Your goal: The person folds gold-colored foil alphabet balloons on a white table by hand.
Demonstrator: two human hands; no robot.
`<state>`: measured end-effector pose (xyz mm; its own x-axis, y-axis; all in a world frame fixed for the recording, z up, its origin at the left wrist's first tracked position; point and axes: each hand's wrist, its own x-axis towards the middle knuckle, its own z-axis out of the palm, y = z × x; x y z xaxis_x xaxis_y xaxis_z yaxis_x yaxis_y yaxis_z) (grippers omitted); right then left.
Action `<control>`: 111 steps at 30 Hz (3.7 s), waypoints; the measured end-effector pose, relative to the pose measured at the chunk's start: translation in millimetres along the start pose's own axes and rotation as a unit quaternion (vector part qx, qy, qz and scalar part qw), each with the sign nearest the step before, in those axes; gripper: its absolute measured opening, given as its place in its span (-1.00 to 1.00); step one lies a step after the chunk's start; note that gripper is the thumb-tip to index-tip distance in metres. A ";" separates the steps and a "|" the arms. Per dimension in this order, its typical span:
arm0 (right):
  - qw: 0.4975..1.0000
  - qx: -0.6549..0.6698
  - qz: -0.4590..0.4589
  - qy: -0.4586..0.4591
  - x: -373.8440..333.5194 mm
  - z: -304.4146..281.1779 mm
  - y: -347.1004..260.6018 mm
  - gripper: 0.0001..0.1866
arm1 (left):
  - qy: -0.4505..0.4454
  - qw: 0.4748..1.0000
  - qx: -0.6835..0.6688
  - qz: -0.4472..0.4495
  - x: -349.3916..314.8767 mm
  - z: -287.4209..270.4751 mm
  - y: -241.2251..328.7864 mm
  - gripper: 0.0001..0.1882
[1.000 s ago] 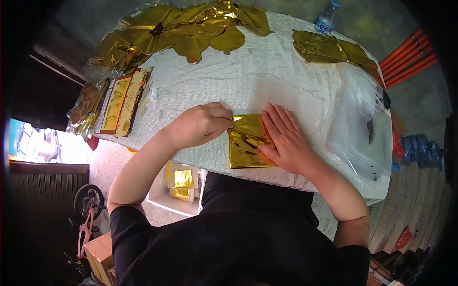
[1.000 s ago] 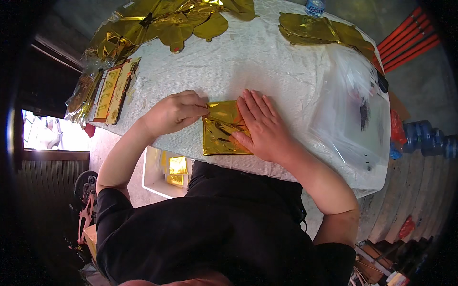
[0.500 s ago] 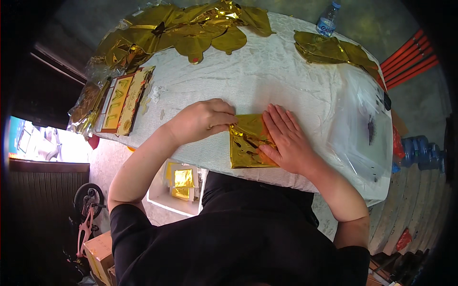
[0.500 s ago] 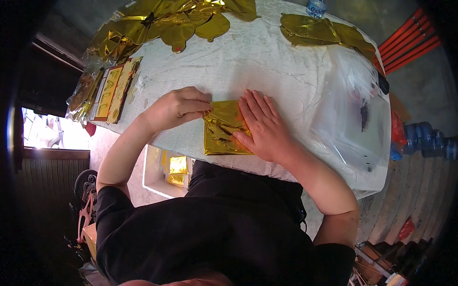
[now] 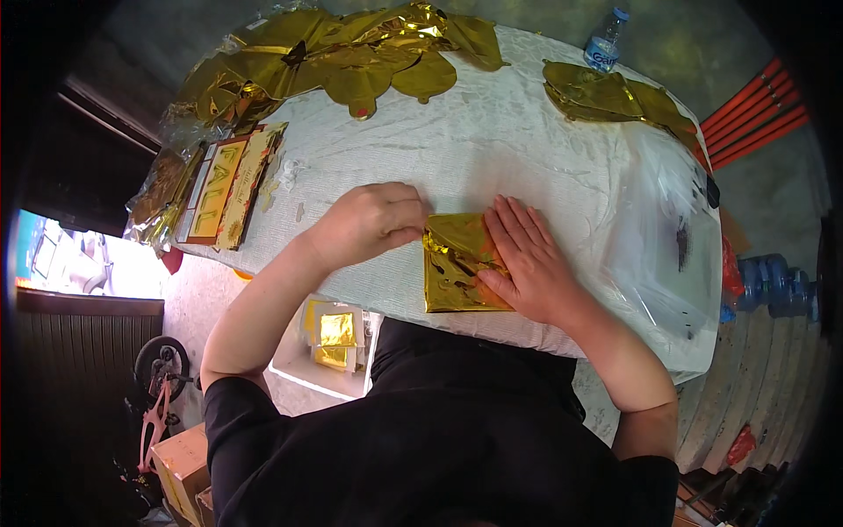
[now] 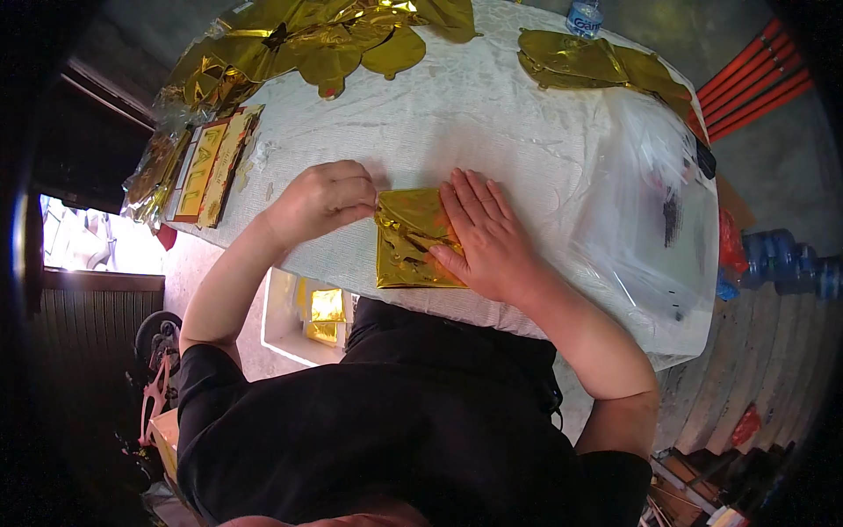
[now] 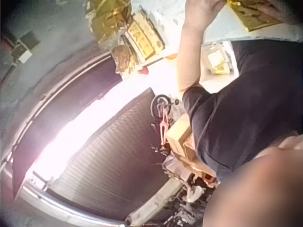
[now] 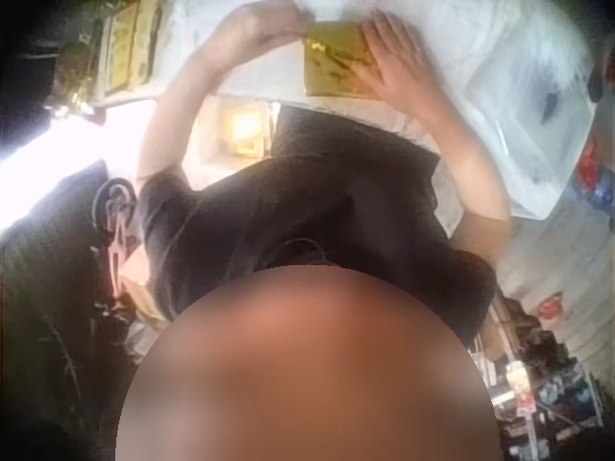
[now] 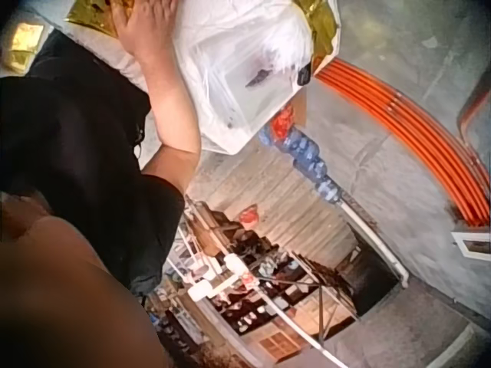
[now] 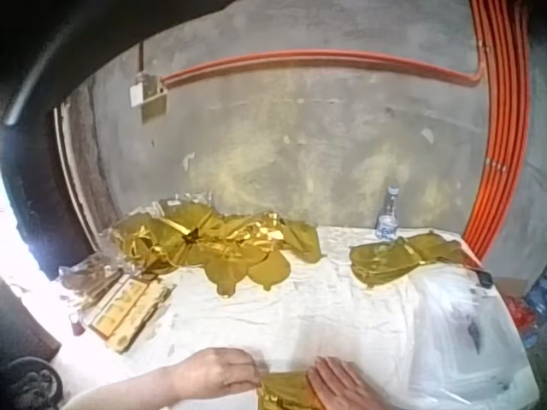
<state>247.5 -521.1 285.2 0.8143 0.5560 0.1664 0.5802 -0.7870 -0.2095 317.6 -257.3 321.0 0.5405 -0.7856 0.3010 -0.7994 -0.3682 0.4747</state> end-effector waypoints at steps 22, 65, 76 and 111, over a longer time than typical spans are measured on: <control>1.000 0.004 0.005 -0.017 1.0 -0.7 -0.2 -0.27 | 0.094 0.981 0.114 0.123 -12.0 26.9 0.1 -0.85; 0.999 0.000 -0.004 -0.036 -0.1 -4.7 -1.6 -0.35 | 0.006 0.996 0.049 0.069 -19.3 18.4 5.4 -0.77; 1.000 0.006 -0.004 -0.018 -3.4 -1.2 3.4 -0.24 | -0.038 0.998 0.039 0.012 -22.1 14.9 20.0 -0.56; 1.000 0.020 -0.017 -0.002 13.7 7.8 -12.8 -0.26 | 0.106 0.988 -0.107 -0.046 -28.7 23.7 6.8 -0.70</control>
<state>251.4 -501.3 282.7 0.7945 0.5831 0.1696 0.6072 -0.7568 -0.2421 290.5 -249.1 296.0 0.6687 -0.6236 0.4050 -0.6835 -0.3010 0.6650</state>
